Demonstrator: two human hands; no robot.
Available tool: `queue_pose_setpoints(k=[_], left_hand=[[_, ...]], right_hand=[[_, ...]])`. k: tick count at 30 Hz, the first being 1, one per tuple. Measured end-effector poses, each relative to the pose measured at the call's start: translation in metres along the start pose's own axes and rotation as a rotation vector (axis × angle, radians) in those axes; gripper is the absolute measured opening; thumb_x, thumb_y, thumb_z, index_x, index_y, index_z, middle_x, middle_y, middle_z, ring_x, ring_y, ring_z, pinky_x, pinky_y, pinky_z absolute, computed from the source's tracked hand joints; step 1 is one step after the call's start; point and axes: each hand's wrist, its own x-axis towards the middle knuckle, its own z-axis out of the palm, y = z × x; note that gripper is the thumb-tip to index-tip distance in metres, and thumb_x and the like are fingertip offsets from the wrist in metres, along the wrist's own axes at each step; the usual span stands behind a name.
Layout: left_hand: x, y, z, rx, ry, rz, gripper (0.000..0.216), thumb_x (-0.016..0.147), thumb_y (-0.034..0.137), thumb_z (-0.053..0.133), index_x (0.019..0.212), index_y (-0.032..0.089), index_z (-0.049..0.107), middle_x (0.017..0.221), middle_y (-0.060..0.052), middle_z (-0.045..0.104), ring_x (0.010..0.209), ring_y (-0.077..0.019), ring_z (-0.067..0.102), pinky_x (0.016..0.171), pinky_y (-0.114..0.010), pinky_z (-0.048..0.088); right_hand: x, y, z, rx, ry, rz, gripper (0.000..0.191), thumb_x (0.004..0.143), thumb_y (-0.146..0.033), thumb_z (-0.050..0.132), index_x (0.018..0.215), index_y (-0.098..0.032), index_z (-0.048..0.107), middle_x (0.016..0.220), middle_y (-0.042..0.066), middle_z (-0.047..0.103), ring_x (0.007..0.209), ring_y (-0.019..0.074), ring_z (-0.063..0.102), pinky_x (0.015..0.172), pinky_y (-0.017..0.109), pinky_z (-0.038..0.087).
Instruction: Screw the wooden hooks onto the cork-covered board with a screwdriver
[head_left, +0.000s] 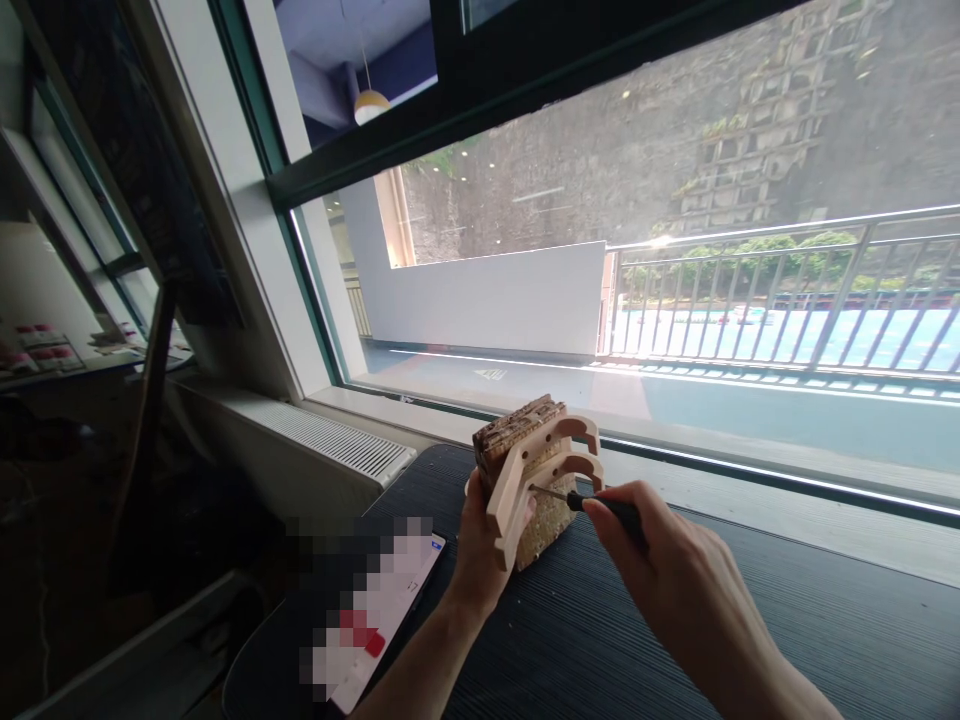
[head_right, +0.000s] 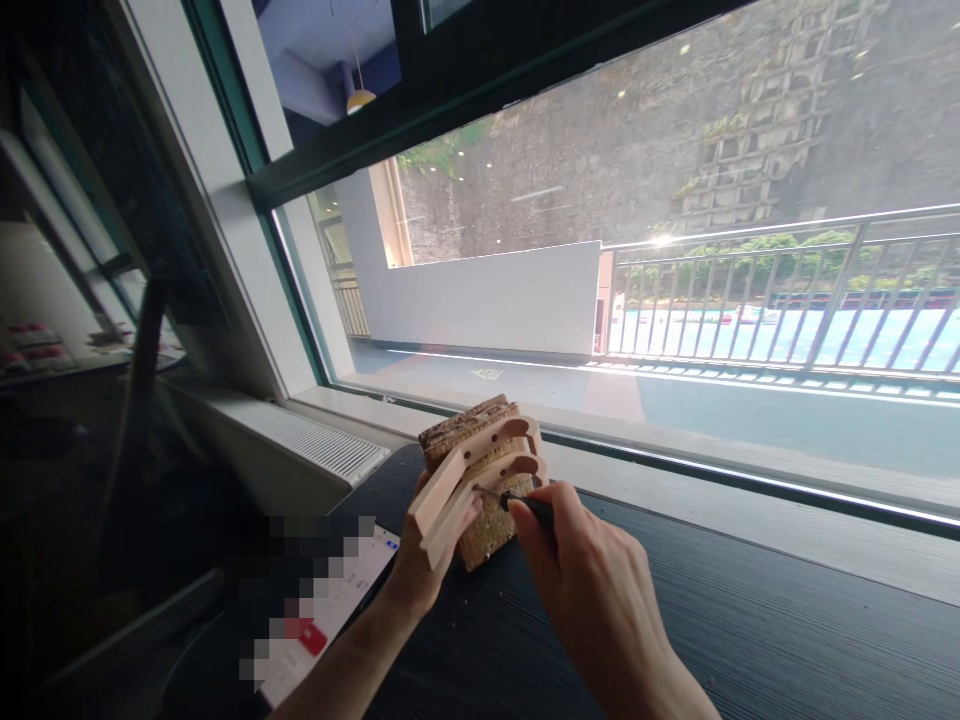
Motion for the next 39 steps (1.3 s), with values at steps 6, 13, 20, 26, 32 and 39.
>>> queue_pose_setpoints(k=[6,13,20,26,32,39], left_hand=[[-0.001,0.004,0.004,-0.033,0.023,-0.028,0.044,0.070,0.019,0.071,0.108,0.019,0.051,0.101,-0.005,0.063,0.096,-0.0204,0.061,0.084,-0.030,0.050],[0.000,0.005,0.003,-0.034,0.068,-0.014,0.045,0.072,0.024,0.070,0.112,0.019,0.051,0.100,-0.005,0.065,0.089,-0.0189,0.063,0.079,-0.028,0.051],[0.000,0.009,0.005,0.011,0.081,-0.018,0.041,0.070,0.024,0.071,0.106,0.017,0.054,0.091,-0.005,0.066,0.085,-0.0205,0.064,0.079,-0.029,0.051],[0.001,0.012,0.007,-0.024,0.064,-0.030,0.041,0.068,0.023,0.072,0.104,0.017,0.054,0.092,-0.004,0.066,0.089,-0.0208,0.064,0.080,-0.029,0.051],[-0.001,0.011,0.004,-0.031,0.025,-0.058,0.045,0.069,0.022,0.072,0.110,0.018,0.052,0.099,-0.005,0.065,0.094,-0.0213,0.063,0.081,-0.030,0.051],[0.001,0.013,0.007,-0.024,0.054,-0.041,0.043,0.067,0.024,0.074,0.103,0.017,0.052,0.094,-0.005,0.066,0.087,-0.0209,0.064,0.079,-0.030,0.052]], right_hand=[[0.001,-0.004,-0.007,0.092,-0.092,-0.065,0.015,0.087,-0.027,0.049,0.102,-0.025,0.049,0.081,0.000,0.066,0.059,0.0139,0.061,0.051,0.023,0.042],[-0.003,-0.002,0.003,0.031,0.002,-0.148,0.010,0.092,-0.029,0.044,0.098,-0.024,0.050,0.067,-0.004,0.064,0.051,0.0143,0.061,0.047,0.026,0.037],[-0.004,-0.002,0.002,0.058,-0.124,-0.067,0.019,0.091,-0.026,0.044,0.110,-0.026,0.046,0.089,0.001,0.067,0.066,0.0157,0.065,0.054,0.025,0.043],[-0.004,-0.002,0.004,0.047,-0.102,-0.140,0.013,0.094,-0.025,0.039,0.105,-0.024,0.046,0.078,0.000,0.066,0.060,0.0151,0.064,0.051,0.025,0.040],[-0.003,-0.002,0.005,0.019,-0.095,-0.005,0.014,0.092,-0.036,0.044,0.094,-0.023,0.050,0.062,-0.003,0.064,0.048,0.0155,0.060,0.045,0.025,0.037],[-0.003,-0.006,0.001,0.054,-0.103,-0.097,0.009,0.091,-0.028,0.045,0.098,-0.026,0.050,0.081,-0.001,0.066,0.060,0.0137,0.062,0.052,0.024,0.039]])
